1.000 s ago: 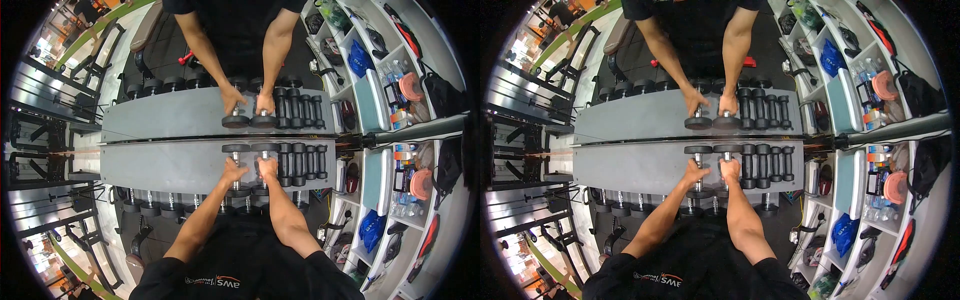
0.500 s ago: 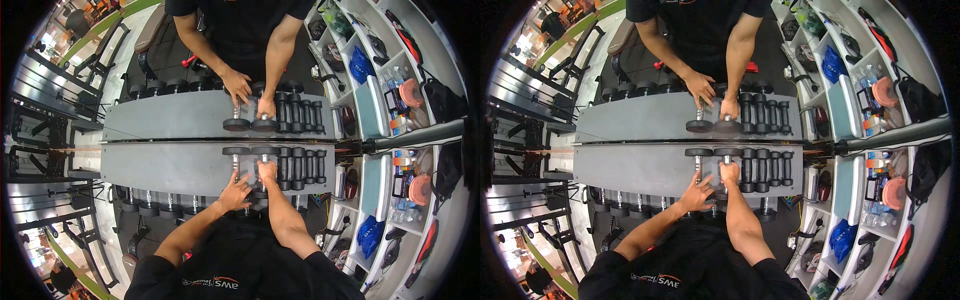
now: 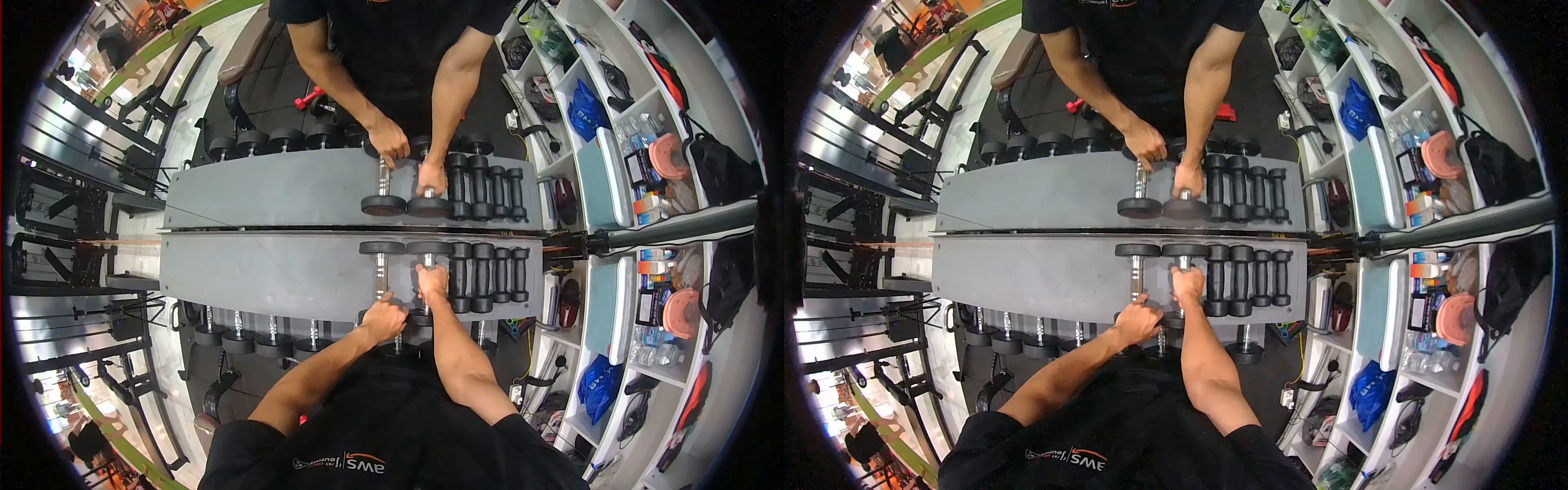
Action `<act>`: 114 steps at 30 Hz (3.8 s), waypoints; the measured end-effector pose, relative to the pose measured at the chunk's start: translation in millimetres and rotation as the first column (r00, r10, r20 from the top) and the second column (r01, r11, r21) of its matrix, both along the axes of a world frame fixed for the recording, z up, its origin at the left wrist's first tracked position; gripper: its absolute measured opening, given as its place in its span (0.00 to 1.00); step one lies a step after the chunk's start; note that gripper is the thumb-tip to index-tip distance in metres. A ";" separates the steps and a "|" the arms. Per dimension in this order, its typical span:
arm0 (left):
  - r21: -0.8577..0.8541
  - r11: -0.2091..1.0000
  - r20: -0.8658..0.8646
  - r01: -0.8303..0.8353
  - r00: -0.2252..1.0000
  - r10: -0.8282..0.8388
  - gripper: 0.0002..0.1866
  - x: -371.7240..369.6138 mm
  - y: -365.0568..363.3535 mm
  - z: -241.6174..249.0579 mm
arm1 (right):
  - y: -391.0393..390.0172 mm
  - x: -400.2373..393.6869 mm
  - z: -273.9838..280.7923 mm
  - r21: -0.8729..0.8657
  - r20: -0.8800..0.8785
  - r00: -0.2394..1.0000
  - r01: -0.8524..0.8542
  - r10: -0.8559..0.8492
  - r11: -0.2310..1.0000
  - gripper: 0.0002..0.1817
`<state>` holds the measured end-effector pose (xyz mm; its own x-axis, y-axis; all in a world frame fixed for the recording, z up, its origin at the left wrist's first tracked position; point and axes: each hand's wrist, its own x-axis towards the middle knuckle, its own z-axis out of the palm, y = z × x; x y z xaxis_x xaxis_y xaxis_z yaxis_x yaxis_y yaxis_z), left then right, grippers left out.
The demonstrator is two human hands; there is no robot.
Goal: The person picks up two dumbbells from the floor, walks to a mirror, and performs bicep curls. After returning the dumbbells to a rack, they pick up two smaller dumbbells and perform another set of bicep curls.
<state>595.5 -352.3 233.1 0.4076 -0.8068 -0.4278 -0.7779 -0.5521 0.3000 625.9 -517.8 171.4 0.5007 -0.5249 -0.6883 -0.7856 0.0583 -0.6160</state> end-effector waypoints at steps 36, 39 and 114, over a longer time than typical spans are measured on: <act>-0.086 0.983 -0.054 -0.165 0.986 0.160 0.15 -5.6 3.6 -5.9 | -9.3 -6.0 2.6 -0.080 -0.029 0.973 -0.230 0.228 0.970 0.29; -0.078 0.980 -0.045 -0.180 0.983 0.177 0.16 -5.8 3.8 -5.9 | -12.2 -18.0 16.3 -0.306 -0.110 0.881 -0.471 0.461 0.827 0.48; -0.518 -0.627 -0.781 -0.582 0.021 0.624 0.33 -444.9 208.7 104.8 | 189.3 -259.5 186.2 -0.316 0.660 -0.291 -0.944 0.692 -0.096 0.45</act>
